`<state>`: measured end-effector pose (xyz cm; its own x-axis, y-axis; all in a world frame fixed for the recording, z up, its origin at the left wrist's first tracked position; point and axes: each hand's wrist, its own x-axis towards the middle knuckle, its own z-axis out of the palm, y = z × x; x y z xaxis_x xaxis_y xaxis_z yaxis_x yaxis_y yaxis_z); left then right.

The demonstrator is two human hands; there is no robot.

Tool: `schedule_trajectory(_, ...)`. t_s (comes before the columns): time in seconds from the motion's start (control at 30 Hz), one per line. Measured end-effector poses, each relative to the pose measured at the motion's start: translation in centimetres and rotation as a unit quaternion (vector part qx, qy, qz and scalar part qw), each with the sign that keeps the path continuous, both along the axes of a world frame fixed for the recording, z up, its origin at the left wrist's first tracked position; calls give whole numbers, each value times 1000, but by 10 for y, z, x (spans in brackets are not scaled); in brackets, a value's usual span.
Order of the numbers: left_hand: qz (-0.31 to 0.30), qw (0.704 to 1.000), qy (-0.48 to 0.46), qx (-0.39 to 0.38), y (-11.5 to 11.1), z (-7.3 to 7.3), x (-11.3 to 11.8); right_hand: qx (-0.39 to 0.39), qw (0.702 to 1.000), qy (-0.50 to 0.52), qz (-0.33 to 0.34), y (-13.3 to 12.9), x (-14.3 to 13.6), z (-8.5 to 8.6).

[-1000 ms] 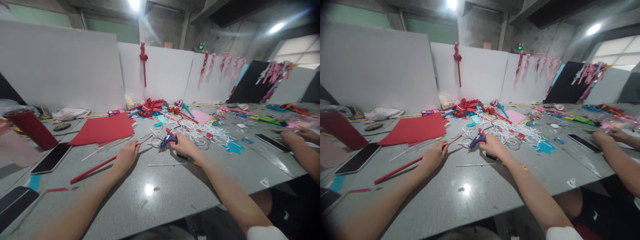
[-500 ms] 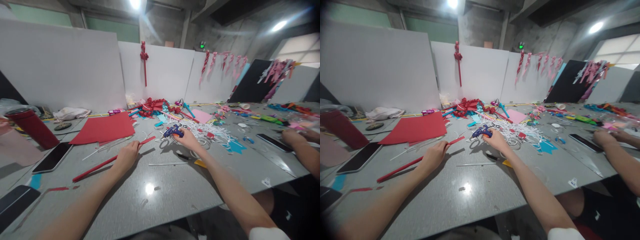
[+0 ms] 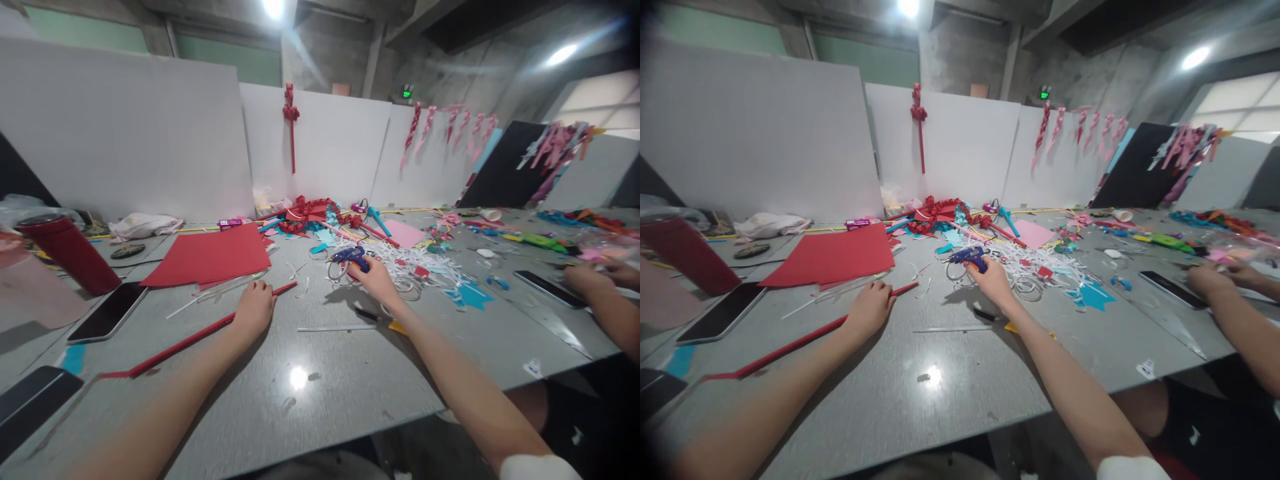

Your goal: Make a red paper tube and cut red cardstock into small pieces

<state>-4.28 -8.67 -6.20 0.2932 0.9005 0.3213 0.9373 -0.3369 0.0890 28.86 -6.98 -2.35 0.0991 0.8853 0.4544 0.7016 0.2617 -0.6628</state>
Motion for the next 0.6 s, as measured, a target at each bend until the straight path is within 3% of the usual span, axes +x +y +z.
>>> schedule_trajectory(0.1, -64, 993, -87, 38, 8, 6, 17, -11, 1000, -5, 2, 0, -1, -1)
schedule_trajectory(0.23, -162, 947, -276, -41, 26, 18, 61, -12, 1000, 12, 5, 1, -1, -1)
schedule_trajectory(0.4, -175, 846, -461, -204, 48, 17, 123, -15, 999, 35, 13, 2, 0, -3)
schedule_trajectory(0.47, -176, 810, -515, -218, 55, 12, 139, -20, 999, 42, 16, 4, 1, -3)
schedule_trajectory(0.53, -173, 792, -544, -217, 61, 7, 146, -5, 998, 70, 4, 6, 4, -2)
schedule_trajectory(0.6, -167, 788, -551, -216, 66, 3, 147, 29, 986, 160, -31, 9, 10, 2)
